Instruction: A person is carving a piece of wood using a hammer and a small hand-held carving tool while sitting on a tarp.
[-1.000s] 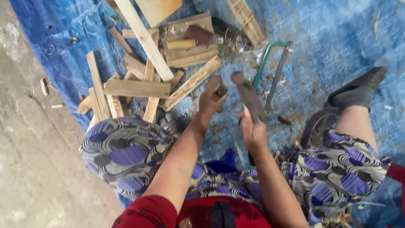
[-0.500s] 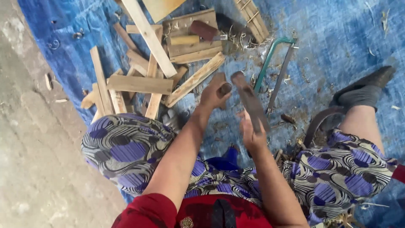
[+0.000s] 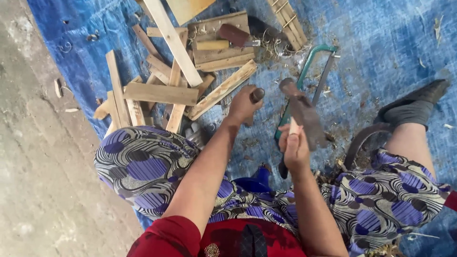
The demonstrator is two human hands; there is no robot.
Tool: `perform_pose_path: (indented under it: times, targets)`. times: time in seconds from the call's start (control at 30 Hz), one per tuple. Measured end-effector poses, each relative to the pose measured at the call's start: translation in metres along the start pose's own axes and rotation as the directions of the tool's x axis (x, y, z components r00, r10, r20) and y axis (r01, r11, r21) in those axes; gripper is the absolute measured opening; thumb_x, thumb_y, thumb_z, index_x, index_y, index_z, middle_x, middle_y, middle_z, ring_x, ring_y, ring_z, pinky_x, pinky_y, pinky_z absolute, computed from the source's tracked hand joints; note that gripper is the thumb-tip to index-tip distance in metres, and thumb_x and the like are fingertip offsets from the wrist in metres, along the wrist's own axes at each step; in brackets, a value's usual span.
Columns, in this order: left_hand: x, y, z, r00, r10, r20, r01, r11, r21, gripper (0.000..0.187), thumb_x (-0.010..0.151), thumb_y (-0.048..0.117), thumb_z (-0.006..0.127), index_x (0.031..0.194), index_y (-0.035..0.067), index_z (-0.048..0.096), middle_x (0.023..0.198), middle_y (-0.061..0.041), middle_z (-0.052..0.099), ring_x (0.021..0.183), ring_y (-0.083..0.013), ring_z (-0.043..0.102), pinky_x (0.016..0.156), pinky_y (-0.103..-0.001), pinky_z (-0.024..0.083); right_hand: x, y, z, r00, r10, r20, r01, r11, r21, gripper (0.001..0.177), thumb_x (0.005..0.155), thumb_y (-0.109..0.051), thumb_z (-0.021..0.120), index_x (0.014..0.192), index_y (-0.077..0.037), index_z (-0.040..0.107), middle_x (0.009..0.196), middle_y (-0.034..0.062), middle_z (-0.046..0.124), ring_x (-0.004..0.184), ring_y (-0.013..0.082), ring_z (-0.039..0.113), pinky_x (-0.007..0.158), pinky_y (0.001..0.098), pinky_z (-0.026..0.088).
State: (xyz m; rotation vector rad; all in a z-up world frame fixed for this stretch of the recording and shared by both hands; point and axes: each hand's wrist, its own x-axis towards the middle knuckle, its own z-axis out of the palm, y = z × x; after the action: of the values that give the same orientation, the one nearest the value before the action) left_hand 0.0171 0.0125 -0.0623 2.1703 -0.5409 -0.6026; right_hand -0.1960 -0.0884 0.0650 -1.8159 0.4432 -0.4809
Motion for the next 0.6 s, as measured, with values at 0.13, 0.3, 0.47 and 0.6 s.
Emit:
perform_pose_path:
  times: [0.13,0.3,0.47,0.6]
  targets:
    - [-0.002,0.012,-0.009,0.997,-0.08,0.0,0.08,0.995,-0.061,0.061,0.091,0.055,0.077,0.144,0.028,0.061,0.132,-0.004,0.07,0.125,-0.0316,0.068,0.106,-0.056,0.058,0.004,-0.018,-0.002,0.996,-0.085,0.0,0.084,0.988,0.133,0.053,0.108,-0.037,0.031,0.109,0.002,0.067,0.053,0.0028,0.054,0.042,0.0186,0.058,0.046,0.029,0.05]
    - [-0.018,0.025,-0.022,0.997,-0.051,-0.056,0.038,0.976,-0.215,0.049,0.097,0.034,0.075,0.142,0.018,0.063,0.131,-0.019,0.07,0.126,-0.0452,0.065,0.105,-0.068,0.058,0.004,-0.024,0.001,0.996,-0.087,-0.001,0.086,0.987,0.135,0.051,0.11,-0.033,0.03,0.108,0.003,0.067,0.055,0.0052,0.056,0.042,0.0196,0.059,0.045,0.0293,0.05]
    - [-0.013,0.017,-0.021,0.995,-0.09,-0.052,0.074,0.964,-0.255,0.051,0.097,0.033,0.075,0.143,0.016,0.063,0.13,-0.019,0.071,0.126,-0.0461,0.065,0.103,-0.069,0.059,0.003,-0.018,0.0,0.996,-0.083,0.009,0.081,0.985,0.15,0.05,0.111,-0.033,0.032,0.111,0.004,0.067,0.055,0.0054,0.057,0.041,0.0206,0.059,0.044,0.0291,0.05]
    - [-0.007,0.005,-0.007,0.992,-0.048,-0.113,0.018,0.967,-0.253,0.049,0.096,0.034,0.077,0.14,0.017,0.066,0.126,-0.018,0.073,0.121,-0.0476,0.067,0.099,-0.071,0.06,0.004,-0.027,0.002,0.995,-0.097,0.02,0.093,0.983,0.156,0.05,0.112,-0.032,0.031,0.11,0.004,0.065,0.056,0.0058,0.056,0.041,0.0179,0.057,0.044,0.0264,0.048]
